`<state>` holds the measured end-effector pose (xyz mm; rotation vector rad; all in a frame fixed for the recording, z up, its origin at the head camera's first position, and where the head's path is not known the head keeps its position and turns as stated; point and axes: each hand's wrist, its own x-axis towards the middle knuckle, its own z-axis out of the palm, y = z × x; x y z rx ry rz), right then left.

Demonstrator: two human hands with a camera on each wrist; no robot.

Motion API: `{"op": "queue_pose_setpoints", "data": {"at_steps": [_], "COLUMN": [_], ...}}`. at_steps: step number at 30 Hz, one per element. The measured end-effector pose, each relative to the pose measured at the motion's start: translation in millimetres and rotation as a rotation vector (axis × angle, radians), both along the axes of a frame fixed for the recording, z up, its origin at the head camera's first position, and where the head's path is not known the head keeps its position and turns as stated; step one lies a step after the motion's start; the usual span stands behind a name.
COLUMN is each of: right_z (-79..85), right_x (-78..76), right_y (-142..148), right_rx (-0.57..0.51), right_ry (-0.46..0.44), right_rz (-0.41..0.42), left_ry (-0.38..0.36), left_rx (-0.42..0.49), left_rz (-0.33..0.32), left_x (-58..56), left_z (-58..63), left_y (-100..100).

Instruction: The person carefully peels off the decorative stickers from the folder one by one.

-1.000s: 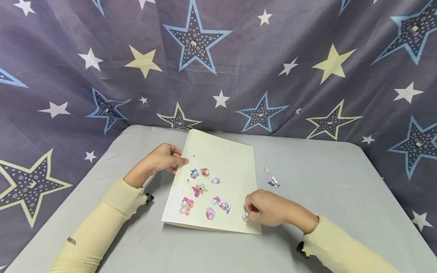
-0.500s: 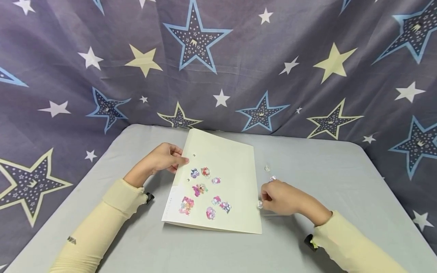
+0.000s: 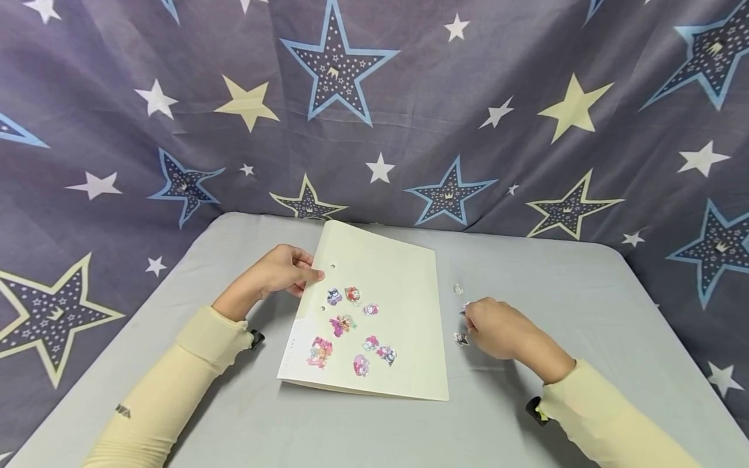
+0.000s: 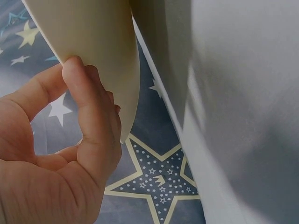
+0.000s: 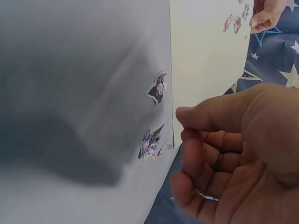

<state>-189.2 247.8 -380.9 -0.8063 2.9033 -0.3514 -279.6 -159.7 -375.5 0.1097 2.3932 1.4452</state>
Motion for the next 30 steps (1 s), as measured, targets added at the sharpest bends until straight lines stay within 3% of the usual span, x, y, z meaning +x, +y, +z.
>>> {"op": "queue_pose_setpoints", "data": {"at_steps": [20, 30], "right_z": [-10.4, -15.3], "right_x": [1.6, 9.4], "right_y": [-42, -68], "right_rx": [-0.087, -0.134], "right_ry": [0.14, 0.164], "right_rz": [0.081, 0.204], "left_ry": [0.0, 0.002], "left_rx": [0.011, 0.008], "left_rz": [0.001, 0.005], "left_x": [-1.2, -0.2], "left_z": [-2.3, -1.3], "left_y": [0, 0]}}
